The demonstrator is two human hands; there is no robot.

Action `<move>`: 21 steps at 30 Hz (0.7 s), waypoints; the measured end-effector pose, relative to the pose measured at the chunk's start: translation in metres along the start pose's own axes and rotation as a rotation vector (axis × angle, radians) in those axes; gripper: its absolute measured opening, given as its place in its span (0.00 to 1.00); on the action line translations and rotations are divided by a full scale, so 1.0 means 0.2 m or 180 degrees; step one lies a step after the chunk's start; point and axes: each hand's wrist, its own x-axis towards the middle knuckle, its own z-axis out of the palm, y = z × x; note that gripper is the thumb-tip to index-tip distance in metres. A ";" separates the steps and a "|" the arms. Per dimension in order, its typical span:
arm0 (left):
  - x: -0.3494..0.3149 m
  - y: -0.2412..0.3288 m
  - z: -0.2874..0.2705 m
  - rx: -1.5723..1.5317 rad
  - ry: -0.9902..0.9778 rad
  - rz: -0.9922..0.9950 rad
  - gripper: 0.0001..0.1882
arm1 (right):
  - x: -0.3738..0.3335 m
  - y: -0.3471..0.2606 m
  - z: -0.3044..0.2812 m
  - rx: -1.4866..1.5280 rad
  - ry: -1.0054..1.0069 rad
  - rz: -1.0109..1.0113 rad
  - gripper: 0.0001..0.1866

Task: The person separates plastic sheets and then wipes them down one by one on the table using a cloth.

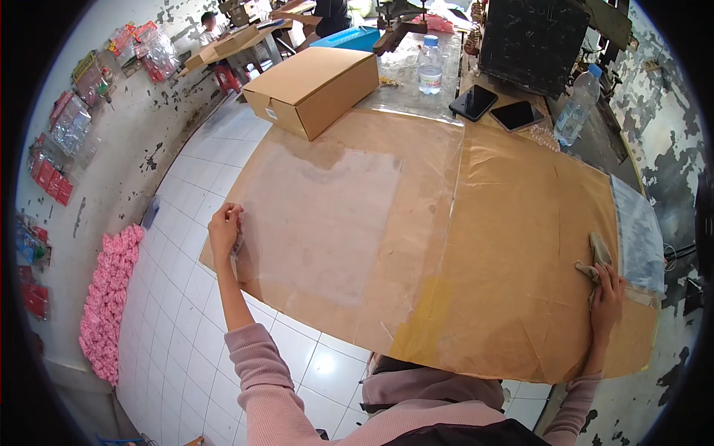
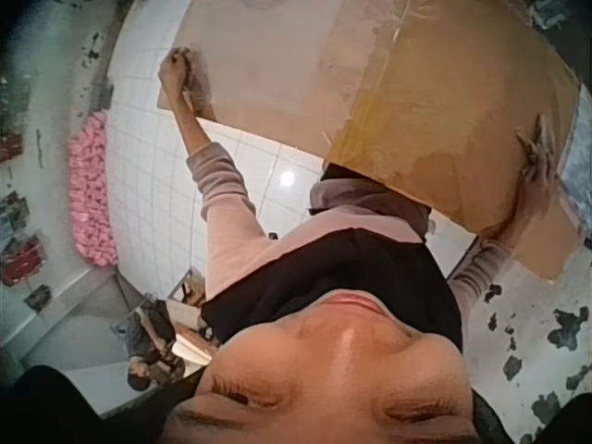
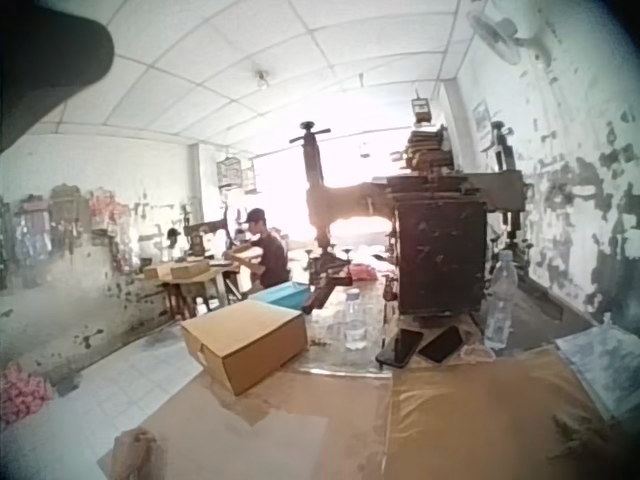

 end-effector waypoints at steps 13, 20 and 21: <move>-0.12 0.83 0.12 0.0678 0.0298 0.2415 0.17 | -0.16 0.00 -0.23 0.1250 0.0368 0.0314 0.20; -0.94 1.96 1.05 0.0310 -0.2140 0.4803 0.24 | -0.45 0.00 -0.28 0.3967 0.1905 0.0743 0.08; -1.11 2.04 1.22 0.0169 -0.2238 0.5064 0.26 | -0.47 -0.01 -0.31 0.4115 0.1785 0.0590 0.09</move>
